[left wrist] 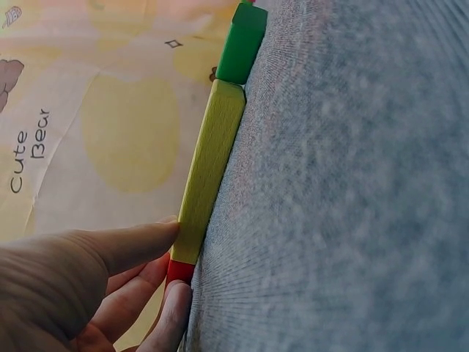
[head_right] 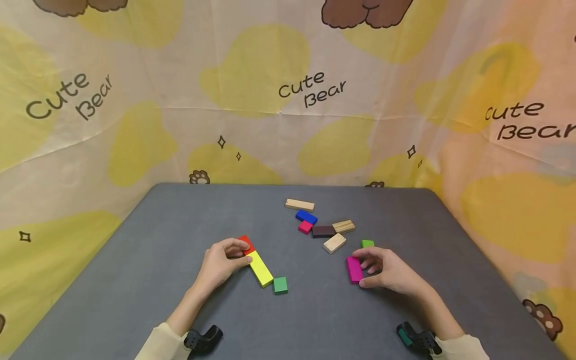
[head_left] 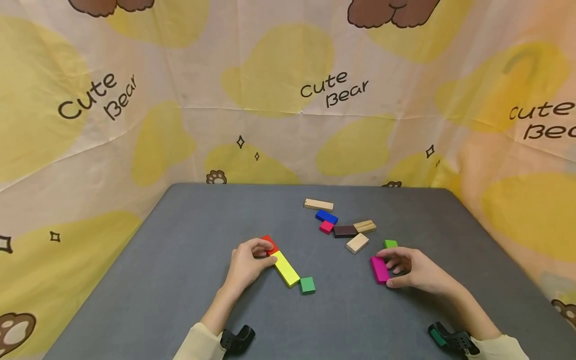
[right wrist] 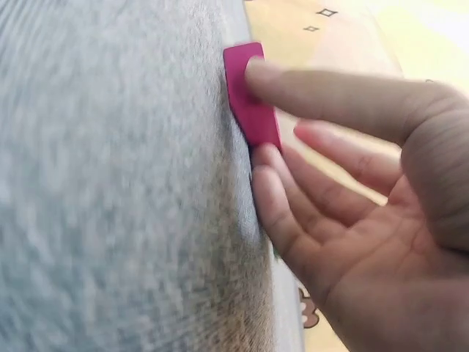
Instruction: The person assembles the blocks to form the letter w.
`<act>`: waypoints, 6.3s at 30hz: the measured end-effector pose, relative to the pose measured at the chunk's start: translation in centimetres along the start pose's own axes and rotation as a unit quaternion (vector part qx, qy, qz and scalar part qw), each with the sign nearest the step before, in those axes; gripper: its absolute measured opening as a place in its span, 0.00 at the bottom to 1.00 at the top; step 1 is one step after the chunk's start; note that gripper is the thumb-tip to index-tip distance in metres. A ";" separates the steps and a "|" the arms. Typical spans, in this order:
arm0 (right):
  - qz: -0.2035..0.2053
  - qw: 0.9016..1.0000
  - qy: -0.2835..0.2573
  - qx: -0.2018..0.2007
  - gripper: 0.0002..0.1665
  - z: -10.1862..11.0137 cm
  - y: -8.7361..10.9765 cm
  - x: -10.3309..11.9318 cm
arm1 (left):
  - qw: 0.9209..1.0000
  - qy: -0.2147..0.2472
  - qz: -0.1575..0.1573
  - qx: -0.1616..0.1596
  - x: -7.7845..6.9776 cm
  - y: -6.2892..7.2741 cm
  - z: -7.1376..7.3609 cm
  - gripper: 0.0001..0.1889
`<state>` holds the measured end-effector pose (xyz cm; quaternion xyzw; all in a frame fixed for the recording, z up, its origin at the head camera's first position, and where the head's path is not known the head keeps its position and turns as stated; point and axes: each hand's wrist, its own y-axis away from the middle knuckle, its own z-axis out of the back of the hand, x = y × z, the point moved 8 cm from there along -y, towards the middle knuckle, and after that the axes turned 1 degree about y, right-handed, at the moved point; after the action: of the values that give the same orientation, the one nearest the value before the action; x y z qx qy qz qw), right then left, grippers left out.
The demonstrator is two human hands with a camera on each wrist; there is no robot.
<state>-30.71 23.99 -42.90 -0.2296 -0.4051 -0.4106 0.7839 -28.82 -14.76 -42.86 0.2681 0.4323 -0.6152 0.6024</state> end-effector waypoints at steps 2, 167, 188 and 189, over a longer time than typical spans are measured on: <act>0.008 1.000 -0.004 0.005 0.37 -0.1 0.0 0.0 | 1.000 0.001 0.000 0.000 0.0 0.1 0.0 0.14; -0.124 0.938 -0.027 -0.322 0.26 -1.4 -3.7 2.3 | 1.000 -0.005 -0.011 -0.006 -0.2 0.1 -0.1 0.15; -0.180 0.940 -0.052 -0.286 0.36 -2.2 -4.3 0.0 | 1.000 0.001 -0.005 -0.004 -0.2 0.5 0.0 0.15; -0.180 0.940 -0.050 -0.284 0.37 -2.2 -4.4 -0.1 | 1.000 0.001 -0.004 -0.003 -0.2 0.5 -0.1 0.15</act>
<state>-33.44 20.04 -44.06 -0.3866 -0.3451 -0.6310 0.5773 -28.37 -14.59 -42.84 0.2649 0.4360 -0.6161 0.6002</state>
